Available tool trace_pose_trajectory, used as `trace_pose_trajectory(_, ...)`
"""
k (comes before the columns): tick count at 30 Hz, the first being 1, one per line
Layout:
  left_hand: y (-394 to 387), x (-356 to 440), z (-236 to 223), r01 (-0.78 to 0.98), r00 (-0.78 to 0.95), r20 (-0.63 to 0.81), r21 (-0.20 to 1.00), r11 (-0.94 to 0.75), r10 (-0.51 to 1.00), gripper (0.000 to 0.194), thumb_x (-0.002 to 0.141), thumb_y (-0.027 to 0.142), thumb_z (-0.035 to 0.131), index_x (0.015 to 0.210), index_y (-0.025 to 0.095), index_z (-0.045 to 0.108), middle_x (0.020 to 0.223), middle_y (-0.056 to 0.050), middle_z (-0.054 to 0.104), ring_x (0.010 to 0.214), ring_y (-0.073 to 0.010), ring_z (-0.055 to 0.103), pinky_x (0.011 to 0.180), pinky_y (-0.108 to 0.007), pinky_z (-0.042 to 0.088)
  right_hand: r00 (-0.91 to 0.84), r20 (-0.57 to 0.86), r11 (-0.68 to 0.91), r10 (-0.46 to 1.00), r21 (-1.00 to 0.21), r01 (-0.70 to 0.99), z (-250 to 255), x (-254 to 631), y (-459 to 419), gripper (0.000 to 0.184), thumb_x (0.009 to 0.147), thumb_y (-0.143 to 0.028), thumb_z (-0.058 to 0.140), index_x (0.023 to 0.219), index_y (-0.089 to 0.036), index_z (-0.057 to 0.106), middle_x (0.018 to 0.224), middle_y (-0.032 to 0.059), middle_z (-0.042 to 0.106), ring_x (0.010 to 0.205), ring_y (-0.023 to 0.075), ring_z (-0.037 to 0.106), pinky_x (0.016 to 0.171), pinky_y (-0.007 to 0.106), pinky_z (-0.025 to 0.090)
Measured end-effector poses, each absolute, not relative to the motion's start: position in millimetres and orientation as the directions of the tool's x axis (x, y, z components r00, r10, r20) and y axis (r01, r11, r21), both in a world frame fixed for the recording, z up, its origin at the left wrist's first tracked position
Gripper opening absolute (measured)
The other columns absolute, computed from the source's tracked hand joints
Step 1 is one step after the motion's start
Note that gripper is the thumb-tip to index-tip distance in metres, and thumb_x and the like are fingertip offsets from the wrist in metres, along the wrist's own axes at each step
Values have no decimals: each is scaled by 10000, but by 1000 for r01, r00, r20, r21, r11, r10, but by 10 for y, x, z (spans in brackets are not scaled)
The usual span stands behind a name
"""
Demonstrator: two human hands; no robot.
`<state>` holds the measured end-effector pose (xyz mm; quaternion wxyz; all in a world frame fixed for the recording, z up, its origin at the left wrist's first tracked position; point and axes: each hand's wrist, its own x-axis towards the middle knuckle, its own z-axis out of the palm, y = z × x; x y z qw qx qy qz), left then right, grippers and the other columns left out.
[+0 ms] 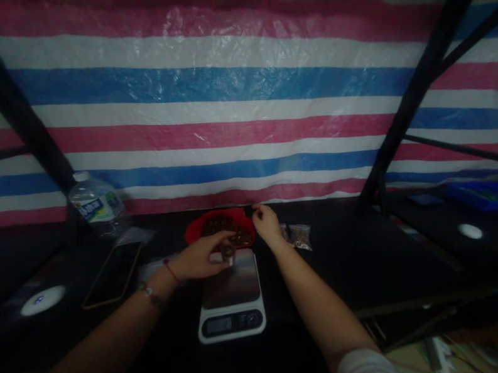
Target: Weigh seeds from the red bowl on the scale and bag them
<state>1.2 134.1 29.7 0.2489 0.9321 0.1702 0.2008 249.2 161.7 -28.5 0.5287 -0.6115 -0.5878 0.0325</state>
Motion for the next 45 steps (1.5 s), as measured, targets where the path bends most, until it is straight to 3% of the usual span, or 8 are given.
trace_pose_trajectory(4, 1136, -12, 190, 215, 893, 222, 555, -803, 392, 679, 745, 259, 663, 1369, 227, 397, 1056, -41, 676, 968, -188, 638, 895, -315, 476, 309, 594, 253, 743, -676, 692, -354, 2471, 1583, 317, 768, -214, 443, 966, -149, 682, 932, 97, 691, 854, 211, 626, 850, 361, 483)
trace_pose_trajectory(8, 1194, -222, 230, 271, 845, 264, 538, -799, 464, 813, 700, 382, 726, 1405, 207, 360, 1238, -94, 606, 1111, -234, 582, 964, -360, 447, 299, 601, 253, 741, -663, 705, -441, 2516, 1545, 307, 760, -202, 443, 942, -162, 687, 932, 95, 693, 876, 215, 629, 865, 371, 481)
trace_pose_trajectory(13, 1454, -750, 356, 549, 675, 258, 452, -703, 692, 506, 812, 520, 558, 1180, 176, 595, 1152, -104, 651, 1072, -257, 598, 945, -389, 458, 335, 630, 256, 700, -660, 707, -449, 2591, 1557, 296, 763, -211, 450, 929, -156, 689, 934, 105, 688, 884, 224, 625, 852, 376, 486)
trace_pose_trajectory(18, 1473, -1032, 209, 672, 715, 20, 258, -695, 699, 837, 580, 578, 740, 1294, 192, 534, 1333, -120, 539, 1239, -332, 468, 1042, -436, 367, 311, 669, 287, 676, -627, 725, -408, 2591, 1550, 287, 775, -208, 444, 912, -160, 691, 914, 99, 690, 886, 228, 620, 865, 380, 477)
trace_pose_trajectory(21, 1446, -1055, 65, 692, 708, -9, 204, -692, 706, 877, 555, 548, 762, 1320, 202, 508, 1341, -113, 523, 1247, -327, 453, 1047, -427, 352, 299, 665, 291, 684, -625, 724, -392, 2572, 1533, 284, 777, -207, 449, 918, -162, 692, 914, 95, 690, 878, 223, 622, 858, 372, 476)
trace_pose_trajectory(31, 1374, -990, 263, 596, 672, 297, 328, -733, 679, 564, 695, 425, 658, 1206, 202, 568, 1175, -83, 630, 1083, -260, 578, 959, -370, 425, 284, 670, 374, 685, -659, 653, -185, 2415, 1387, 223, 806, -228, 472, 924, -177, 654, 928, 78, 663, 865, 206, 598, 850, 357, 471)
trace_pose_trajectory(40, 1769, -48, 491, 601, 631, 534, 121, -790, 562, 611, 735, 408, 637, 1281, 168, 507, 1260, -123, 565, 1186, -323, 472, 1017, -476, 294, -181, 665, 648, 724, -567, 509, 140, 1951, 1516, 170, 830, -234, 539, 893, -214, 696, 1261, 63, 559, 1215, 211, 481, 1057, 391, 351)
trace_pose_trajectory(45, 1863, 240, 367, 477, 714, 521, 125, -870, 467, 548, 759, 315, 607, 1276, 165, 502, 1261, -112, 561, 1183, -290, 464, 1025, -449, 268, -214, 567, 587, 795, -633, 504, 81, 1904, 1713, 164, 786, -196, 554, 698, -184, 692, 1039, 61, 659, 1063, 202, 570, 996, 377, 410)
